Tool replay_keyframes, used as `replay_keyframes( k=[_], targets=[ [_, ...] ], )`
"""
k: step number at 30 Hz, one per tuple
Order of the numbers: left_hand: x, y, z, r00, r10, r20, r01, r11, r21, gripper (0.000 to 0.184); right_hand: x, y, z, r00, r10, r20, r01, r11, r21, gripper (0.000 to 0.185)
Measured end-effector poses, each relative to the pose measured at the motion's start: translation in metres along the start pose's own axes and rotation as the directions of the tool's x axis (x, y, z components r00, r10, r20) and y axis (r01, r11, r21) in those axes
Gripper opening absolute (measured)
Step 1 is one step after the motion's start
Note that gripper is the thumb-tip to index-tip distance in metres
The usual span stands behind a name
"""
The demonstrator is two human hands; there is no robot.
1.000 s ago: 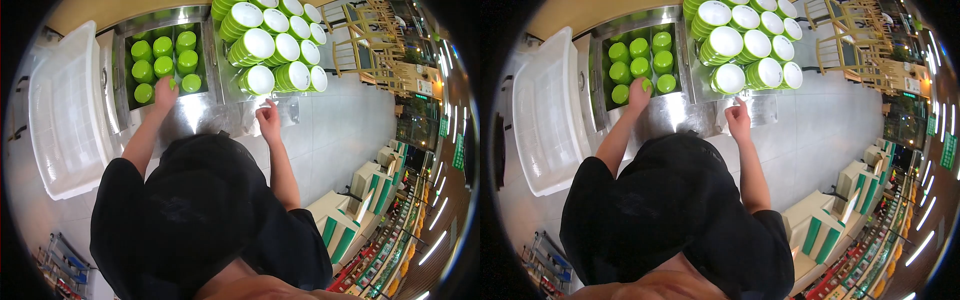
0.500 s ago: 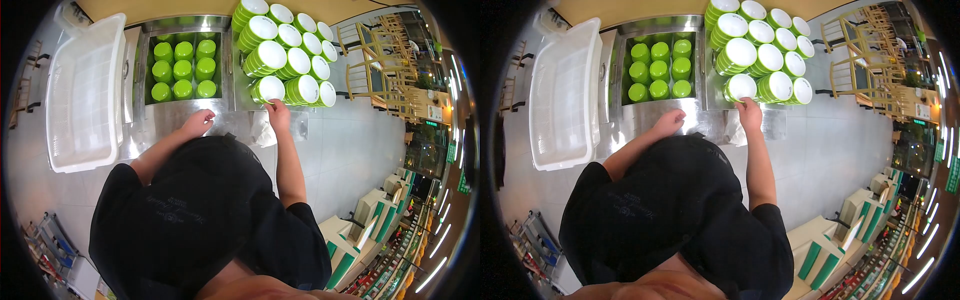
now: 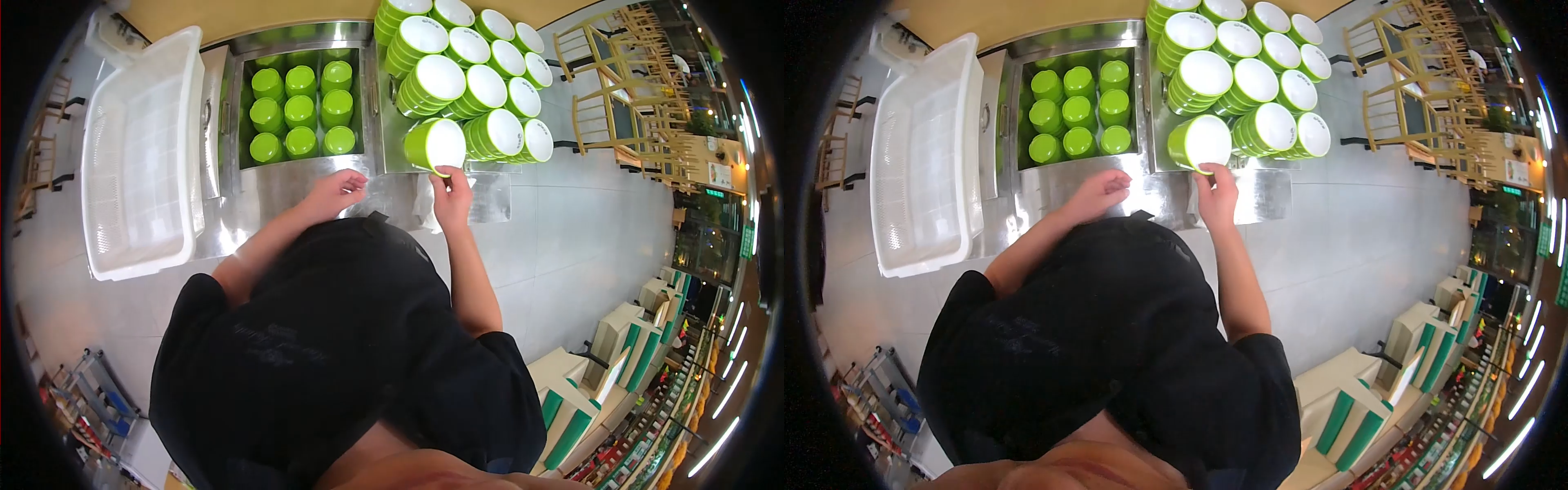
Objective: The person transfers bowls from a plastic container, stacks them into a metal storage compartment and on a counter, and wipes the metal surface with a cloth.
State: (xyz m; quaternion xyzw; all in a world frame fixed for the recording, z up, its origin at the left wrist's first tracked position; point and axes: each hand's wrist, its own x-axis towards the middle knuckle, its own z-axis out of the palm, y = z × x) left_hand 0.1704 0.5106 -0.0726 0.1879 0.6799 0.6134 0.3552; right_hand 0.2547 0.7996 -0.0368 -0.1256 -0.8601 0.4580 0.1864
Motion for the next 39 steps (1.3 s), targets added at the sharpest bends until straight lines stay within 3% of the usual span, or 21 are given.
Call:
replay_keyframes(
  k=[1,2,4,5,6,8,15,17,20,22,24,27,29,31,32,34,36,37,39],
  targets=[
    [0.003,0.002,0.001,0.998,0.011,0.055,-0.002,0.986,-0.164,0.043,-0.005,-0.004,0.004,0.994,0.099,0.046,-0.105,0.982,0.157,0.016],
    [0.004,0.004,0.001,0.999,0.004,0.052,0.004,0.988,-0.155,0.043,-0.01,-0.009,0.007,0.994,0.101,0.047,-0.108,0.98,0.169,0.016],
    [0.006,0.022,0.001,0.986,0.015,0.164,0.058,0.9,-0.432,0.063,-0.017,-0.021,0.013,0.933,0.217,0.288,-0.332,0.83,0.448,0.016],
    [0.009,0.02,0.001,0.979,0.076,0.187,0.024,0.875,-0.483,0.077,-0.016,-0.022,0.016,0.897,0.198,0.395,-0.39,0.774,0.499,0.015],
    [0.011,0.02,0.002,0.979,0.068,0.19,0.032,0.879,-0.477,0.077,-0.017,-0.024,0.021,0.897,0.201,0.394,-0.393,0.768,0.506,0.015],
    [0.015,0.021,0.002,0.982,0.038,0.185,0.113,0.668,-0.736,0.078,-0.016,-0.03,0.031,0.826,0.191,0.531,-0.501,0.682,0.533,0.012],
    [0.01,0.017,0.009,0.99,-0.036,0.135,0.133,0.547,-0.826,0.084,-0.024,-0.028,0.053,0.805,0.171,0.568,-0.54,0.609,0.581,0.011],
    [0.007,0.016,0.011,0.997,-0.014,0.075,0.071,0.552,-0.831,0.071,-0.026,-0.027,0.056,0.798,0.172,0.578,-0.55,0.6,0.58,0.01],
    [0.007,0.008,0.002,0.995,0.024,0.1,0.077,0.482,-0.873,0.073,-0.025,-0.024,0.06,0.776,0.159,0.61,-0.561,0.616,0.553,0.011],
    [0.008,0.001,-0.008,0.996,0.026,0.091,0.066,0.498,-0.865,0.075,-0.02,-0.036,0.061,0.758,0.146,0.636,-0.563,0.637,0.526,0.012],
    [0.012,-0.006,-0.025,0.997,0.029,0.078,0.052,0.512,-0.857,0.076,-0.017,-0.048,0.064,0.756,0.096,0.647,-0.58,0.557,0.594,0.019],
    [0.027,-0.009,-0.065,0.996,-0.083,-0.022,0.022,0.494,-0.869,0.079,-0.013,-0.045,0.063,0.736,0.128,0.665,-0.59,0.603,0.537,0.026],
    [0.041,0.002,-0.096,0.893,-0.237,-0.382,-0.038,0.807,-0.589,0.085,-0.016,-0.025,0.066,0.739,0.151,0.657,-0.583,0.631,0.511,0.026],
    [0.062,-0.002,-0.147,0.821,-0.155,-0.549,0.107,0.987,-0.118,0.094,-0.021,-0.009,0.064,0.74,0.178,0.649,-0.582,0.654,0.484,0.027],
    [0.068,0.008,-0.162,0.769,-0.125,-0.627,0.174,0.985,0.018,0.1,-0.023,-0.004,0.06,0.718,0.216,0.662,-0.618,0.636,0.463,0.025],
    [0.092,-0.017,-0.218,0.763,0.043,-0.646,0.282,0.876,0.391,0.109,-0.029,0.009,0.056,0.693,0.254,0.674,-0.656,0.609,0.445,0.023],
    [0.108,-0.007,-0.247,0.75,0.025,-0.661,0.463,0.694,0.552,0.109,-0.037,0.026,0.055,0.719,0.302,0.626,-0.639,0.641,0.425,0.021],
    [0.115,-0.003,-0.259,0.753,0.025,-0.657,0.464,0.688,0.558,0.109,-0.04,0.029,0.052,0.72,0.305,0.624,-0.642,0.634,0.431,0.021],
    [0.132,0.001,-0.279,0.737,-0.048,-0.674,0.608,0.483,0.631,0.11,-0.045,0.036,0.046,0.701,0.4,0.59,-0.684,0.611,0.398,0.02]
  ],
)
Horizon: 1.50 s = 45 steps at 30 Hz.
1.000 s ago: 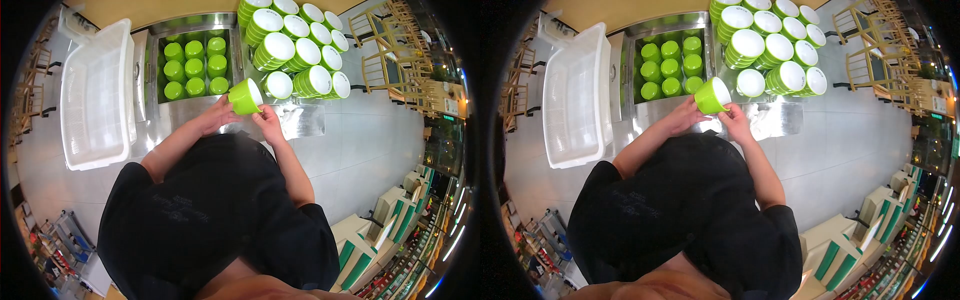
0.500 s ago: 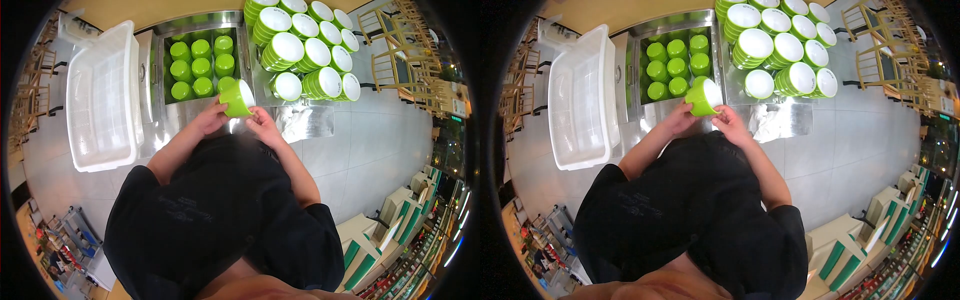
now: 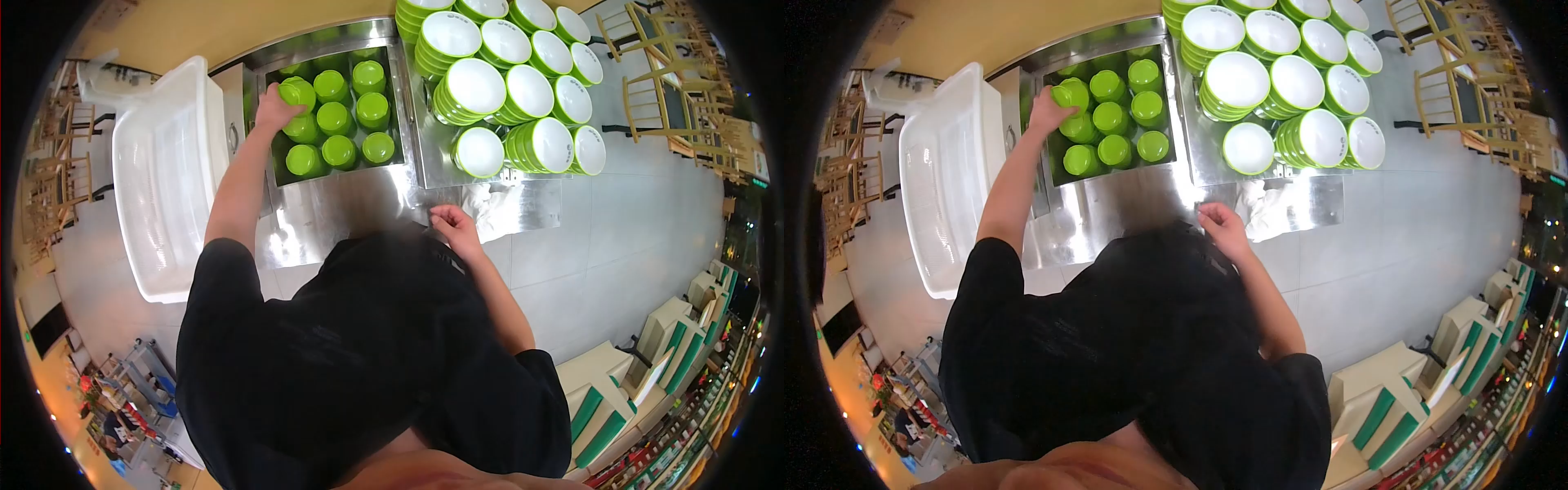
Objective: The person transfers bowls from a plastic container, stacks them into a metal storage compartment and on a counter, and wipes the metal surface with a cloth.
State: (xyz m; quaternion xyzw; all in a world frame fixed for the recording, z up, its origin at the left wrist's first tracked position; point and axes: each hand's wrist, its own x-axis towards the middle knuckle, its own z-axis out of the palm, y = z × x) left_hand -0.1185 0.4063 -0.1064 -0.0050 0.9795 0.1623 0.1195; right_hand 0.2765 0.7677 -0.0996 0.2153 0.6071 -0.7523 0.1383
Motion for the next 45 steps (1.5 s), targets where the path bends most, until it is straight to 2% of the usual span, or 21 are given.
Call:
replay_keyframes(
  k=[1,3,4,10,13,20,26,32,35,37,38,40,41,43,44,45],
  targets=[
    [0.012,-0.001,-0.001,1.0,0.006,0.01,-0.006,1.0,0.011,0.11,-0.001,0.003,-0.004,1.0,0.006,-0.007,-0.006,1.0,0.013,0.02],
    [0.034,-0.003,0.0,0.999,-0.025,0.047,0.018,0.989,0.149,0.111,-0.004,0.011,-0.012,0.994,0.079,-0.074,-0.084,0.994,-0.065,0.019],
    [0.044,-0.003,0.002,0.998,-0.039,0.056,0.029,0.985,0.172,0.108,-0.005,0.014,-0.014,0.985,0.138,-0.1,-0.141,0.99,-0.027,0.018],
    [0.085,-0.001,0.018,0.986,-0.059,0.156,0.002,0.939,0.344,0.109,-0.006,0.033,-0.016,0.983,0.135,-0.121,-0.144,0.988,-0.062,0.019],
    [0.097,-0.003,0.029,0.988,-0.041,0.15,-0.016,0.932,0.361,0.1,-0.003,0.036,-0.014,0.983,0.104,-0.152,-0.121,0.987,-0.107,0.02],
    [0.119,-0.001,0.042,0.966,-0.116,0.229,0.02,0.924,0.381,0.101,-0.002,0.04,-0.017,0.957,0.205,-0.204,-0.216,0.976,-0.034,0.02],
    [0.124,-0.016,0.068,0.956,-0.191,0.221,0.124,0.95,0.287,0.097,0.01,0.039,-0.023,0.961,0.226,-0.161,-0.238,0.969,-0.061,0.022],
    [0.122,-0.018,0.077,0.958,-0.15,0.244,0.052,0.929,0.368,0.093,0.023,0.043,-0.028,0.969,0.225,-0.105,-0.235,0.966,-0.104,0.02],
    [0.118,-0.021,0.079,0.972,-0.112,0.208,0.018,0.913,0.407,0.09,0.027,0.045,-0.03,0.975,0.189,-0.12,-0.207,0.965,-0.164,0.021],
    [0.105,-0.012,0.078,1.0,-0.011,0.022,0.001,0.911,0.413,0.082,0.029,0.039,-0.027,0.983,0.153,-0.107,-0.169,0.972,-0.161,0.021],
    [0.096,-0.008,0.079,1.0,-0.006,0.024,-0.005,0.911,0.411,0.082,0.03,0.037,-0.026,0.982,0.152,-0.112,-0.168,0.973,-0.16,0.021],
    [0.076,-0.002,0.088,0.951,0.211,-0.225,-0.178,0.971,0.158,0.067,0.031,0.033,-0.023,0.993,0.034,-0.117,-0.067,0.954,-0.293,0.02],
    [0.065,0.0,0.093,0.951,0.219,-0.219,-0.187,0.97,0.156,0.067,0.028,0.032,-0.022,0.991,0.035,-0.127,-0.07,0.954,-0.29,0.02],
    [0.025,0.021,0.094,0.888,0.306,-0.344,-0.38,0.909,-0.172,0.049,0.024,0.008,-0.016,0.987,-0.047,-0.151,-0.018,0.917,-0.399,0.018],
    [-0.001,0.036,0.093,0.859,0.299,-0.416,-0.406,0.892,-0.198,0.035,0.02,-0.008,-0.01,0.961,-0.207,-0.183,0.093,0.866,-0.491,0.015],
    [-0.026,0.049,0.093,0.855,0.301,-0.423,-0.413,0.888,-0.203,0.035,0.016,-0.026,-0.009,0.958,-0.216,-0.187,0.098,0.862,-0.497,0.015]
  ],
)
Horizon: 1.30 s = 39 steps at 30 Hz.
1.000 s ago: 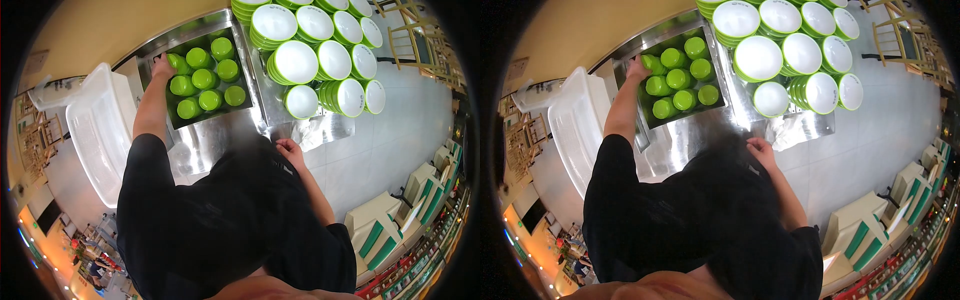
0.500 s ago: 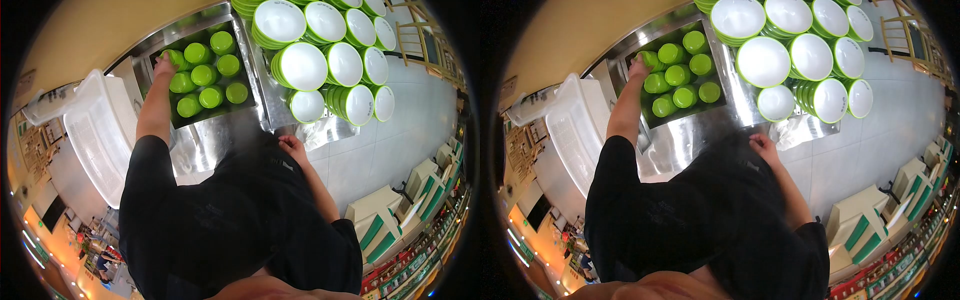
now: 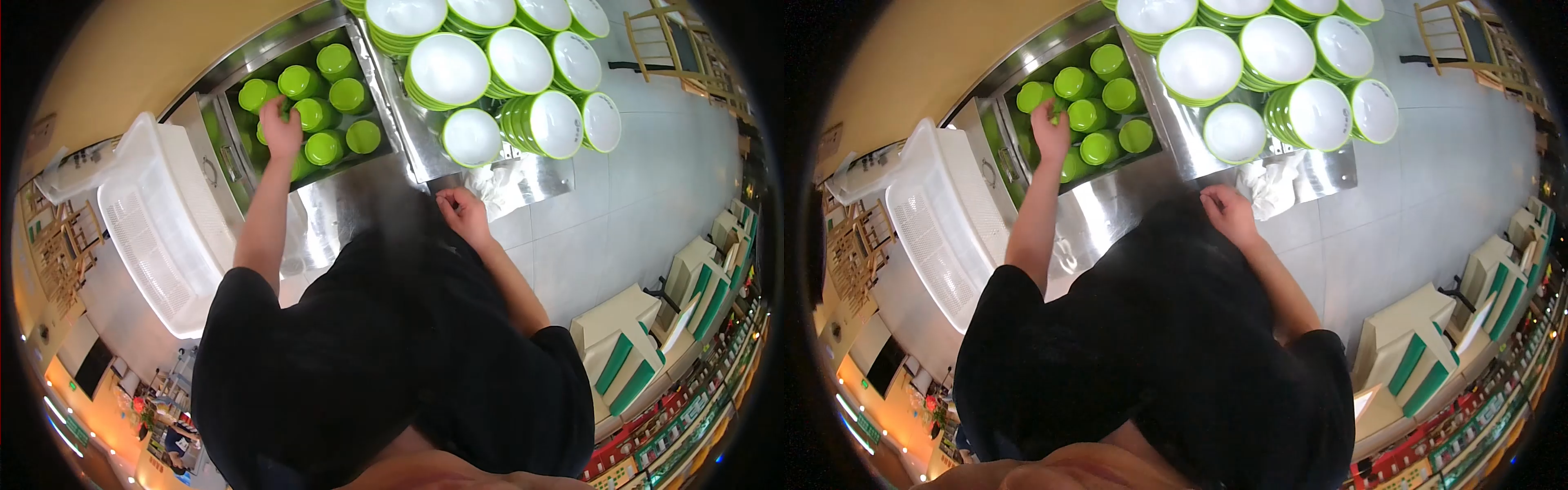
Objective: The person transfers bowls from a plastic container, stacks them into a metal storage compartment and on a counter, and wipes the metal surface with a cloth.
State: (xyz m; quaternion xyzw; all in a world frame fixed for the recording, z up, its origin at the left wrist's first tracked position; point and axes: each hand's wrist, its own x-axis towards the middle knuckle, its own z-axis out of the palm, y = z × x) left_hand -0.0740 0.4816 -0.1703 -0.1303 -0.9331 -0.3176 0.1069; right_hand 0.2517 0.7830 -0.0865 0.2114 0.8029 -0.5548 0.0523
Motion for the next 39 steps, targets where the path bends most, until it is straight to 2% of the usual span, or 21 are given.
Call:
replay_keyframes(
  k=[2,3,4,6,8,9,10,11,12,14,19,21,25,27,28,30,31,33,34,36,39],
  targets=[
    [-0.035,0.038,-0.008,0.974,-0.219,0.054,0.225,0.934,-0.278,0.029,-0.001,-0.028,-0.017,0.943,-0.304,-0.136,0.273,0.939,-0.209,0.018],
    [-0.054,0.053,-0.008,0.967,-0.233,0.099,0.253,0.884,-0.394,0.026,-0.003,-0.033,-0.022,0.939,-0.314,-0.139,0.281,0.936,-0.214,0.018],
    [-0.074,0.067,-0.006,0.96,-0.24,0.143,0.28,0.819,-0.502,0.024,-0.002,-0.037,-0.027,0.936,-0.278,-0.215,0.251,0.957,-0.147,0.021],
    [-0.109,0.104,-0.008,0.937,-0.218,0.274,0.336,0.782,-0.525,0.023,0.002,-0.037,-0.035,0.924,-0.253,-0.288,0.24,0.967,-0.08,0.024],
    [-0.132,0.149,-0.023,0.886,-0.146,0.44,0.37,0.793,-0.484,0.024,0.011,-0.033,-0.044,0.935,-0.207,-0.287,0.15,0.967,-0.208,0.031],
    [-0.141,0.158,-0.021,0.895,-0.14,0.424,0.357,0.795,-0.49,0.024,0.015,-0.028,-0.05,0.934,-0.252,-0.254,0.166,0.934,-0.317,0.032],
    [-0.15,0.163,-0.018,0.87,-0.084,0.486,0.366,0.771,-0.52,0.023,0.018,-0.025,-0.055,0.929,-0.267,-0.255,0.181,0.931,-0.316,0.032],
    [-0.159,0.166,-0.017,0.837,-0.027,0.547,0.38,0.747,-0.545,0.022,0.022,-0.022,-0.057,0.923,-0.315,-0.219,0.207,0.889,-0.408,0.032],
    [-0.163,0.172,-0.022,0.843,-0.024,0.537,0.37,0.752,-0.546,0.022,0.024,-0.021,-0.058,0.916,-0.359,-0.181,0.231,0.838,-0.494,0.033],
    [-0.168,0.181,-0.033,0.801,0.053,0.597,0.372,0.738,-0.564,0.021,0.028,-0.019,-0.056,0.926,-0.336,-0.173,0.219,0.85,-0.479,0.032],
    [-0.179,0.18,-0.052,0.769,0.047,0.638,0.412,0.726,-0.551,0.018,0.041,-0.002,-0.042,0.922,-0.339,-0.185,0.222,0.857,-0.464,0.029],
    [-0.183,0.177,-0.061,0.731,-0.018,0.682,0.476,0.73,-0.491,0.018,0.044,-0.001,-0.04,0.94,-0.275,-0.201,0.192,0.915,-0.356,0.03],
    [-0.193,0.165,-0.071,0.675,-0.024,0.737,0.54,0.697,-0.472,0.022,0.021,-0.01,-0.035,0.952,-0.262,-0.155,0.21,0.934,-0.289,0.028],
    [-0.197,0.168,-0.076,0.671,0.017,0.741,0.627,0.52,-0.58,0.037,0.004,-0.017,-0.026,0.971,-0.225,-0.085,0.216,0.972,-0.096,0.023],
    [-0.197,0.174,-0.081,0.673,0.014,0.74,0.628,0.519,-0.581,0.037,-0.001,-0.018,-0.021,0.971,-0.226,-0.081,0.218,0.971,-0.096,0.023],
    [-0.195,0.19,-0.09,0.646,-0.028,0.762,0.748,0.217,-0.627,0.056,-0.006,-0.018,-0.011,0.97,-0.218,0.103,0.2,0.966,0.162,0.019],
    [-0.195,0.194,-0.09,0.649,-0.03,0.76,0.747,0.213,-0.63,0.056,-0.006,-0.015,-0.005,0.97,-0.22,0.107,0.202,0.967,0.158,0.019],
    [-0.194,0.199,-0.09,0.655,0.047,0.755,0.756,-0.044,-0.653,0.069,-0.004,-0.016,0.008,0.918,-0.266,0.295,0.131,0.904,0.407,0.019],
    [-0.193,0.196,-0.086,0.659,0.043,0.751,0.752,-0.045,-0.657,0.069,-0.004,-0.021,0.012,0.915,-0.27,0.301,0.133,0.904,0.406,0.019],
    [-0.192,0.189,-0.08,0.642,0.226,0.732,0.761,-0.296,-0.577,0.074,-0.006,-0.032,0.018,0.891,-0.241,0.384,0.069,0.909,0.411,0.021],
    [-0.194,0.181,-0.085,0.673,0.16,0.722,0.736,-0.246,-0.631,0.077,-0.003,-0.039,0.022,0.855,-0.242,0.459,0.056,0.922,0.383,0.028]
  ],
)
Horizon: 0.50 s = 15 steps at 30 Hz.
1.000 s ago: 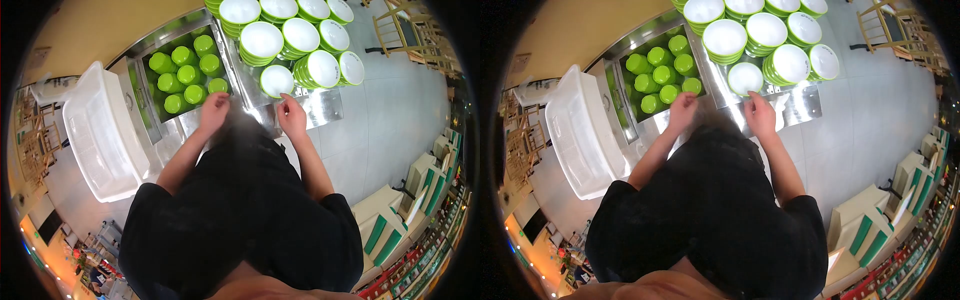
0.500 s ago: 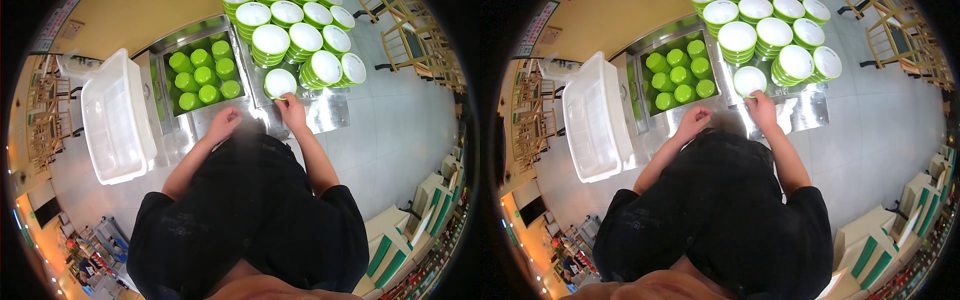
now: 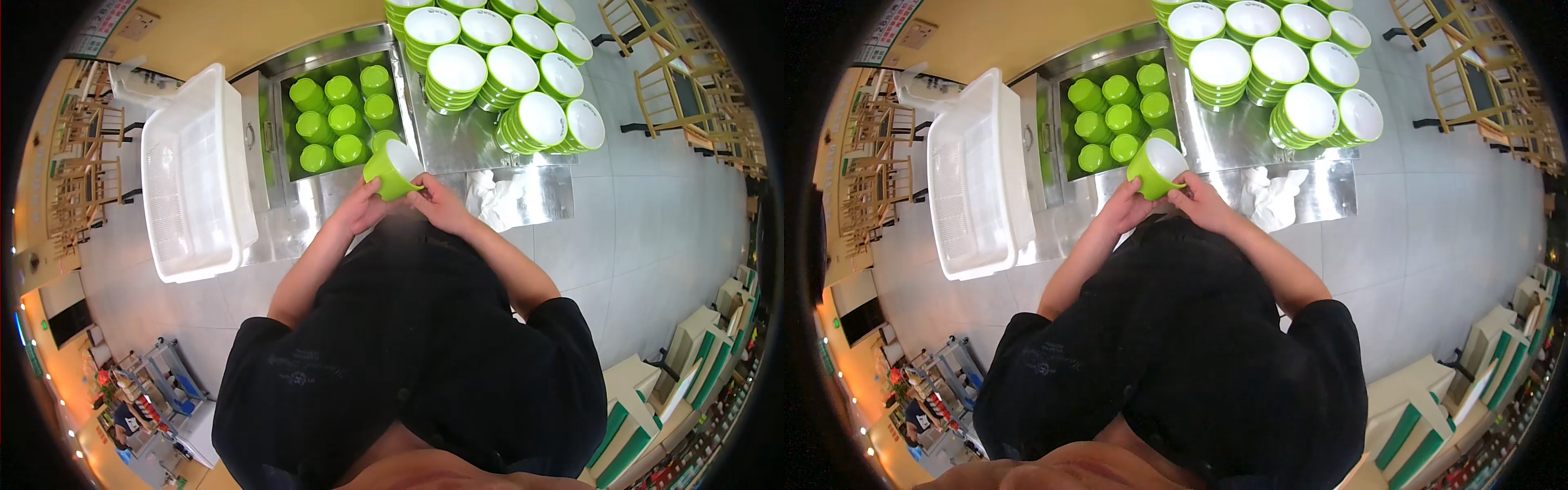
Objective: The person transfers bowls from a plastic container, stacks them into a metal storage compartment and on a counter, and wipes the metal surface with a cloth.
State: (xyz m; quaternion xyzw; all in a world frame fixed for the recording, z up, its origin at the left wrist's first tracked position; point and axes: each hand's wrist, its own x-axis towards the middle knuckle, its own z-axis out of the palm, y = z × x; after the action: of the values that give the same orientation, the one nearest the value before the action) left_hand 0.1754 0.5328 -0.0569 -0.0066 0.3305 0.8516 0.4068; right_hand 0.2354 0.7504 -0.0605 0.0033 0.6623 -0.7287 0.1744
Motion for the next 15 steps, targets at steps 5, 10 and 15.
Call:
replay_keyframes(
  k=[5,10,15],
  targets=[
    [0.002,0.015,-0.031,0.955,0.086,-0.282,-0.062,0.994,0.093,0.075,0.009,-0.005,0.003,0.993,-0.097,-0.062,0.084,0.981,-0.174,0.044],
    [0.022,0.067,-0.067,0.773,0.135,-0.62,0.113,0.932,0.344,0.08,0.023,0.025,-0.022,0.988,-0.054,-0.147,-0.007,0.923,-0.384,0.047],
    [0.069,0.119,-0.148,0.671,0.474,-0.571,0.276,0.555,0.785,0.108,0.029,0.04,-0.042,0.967,-0.146,-0.211,-0.056,0.683,-0.728,0.029]
  ],
)
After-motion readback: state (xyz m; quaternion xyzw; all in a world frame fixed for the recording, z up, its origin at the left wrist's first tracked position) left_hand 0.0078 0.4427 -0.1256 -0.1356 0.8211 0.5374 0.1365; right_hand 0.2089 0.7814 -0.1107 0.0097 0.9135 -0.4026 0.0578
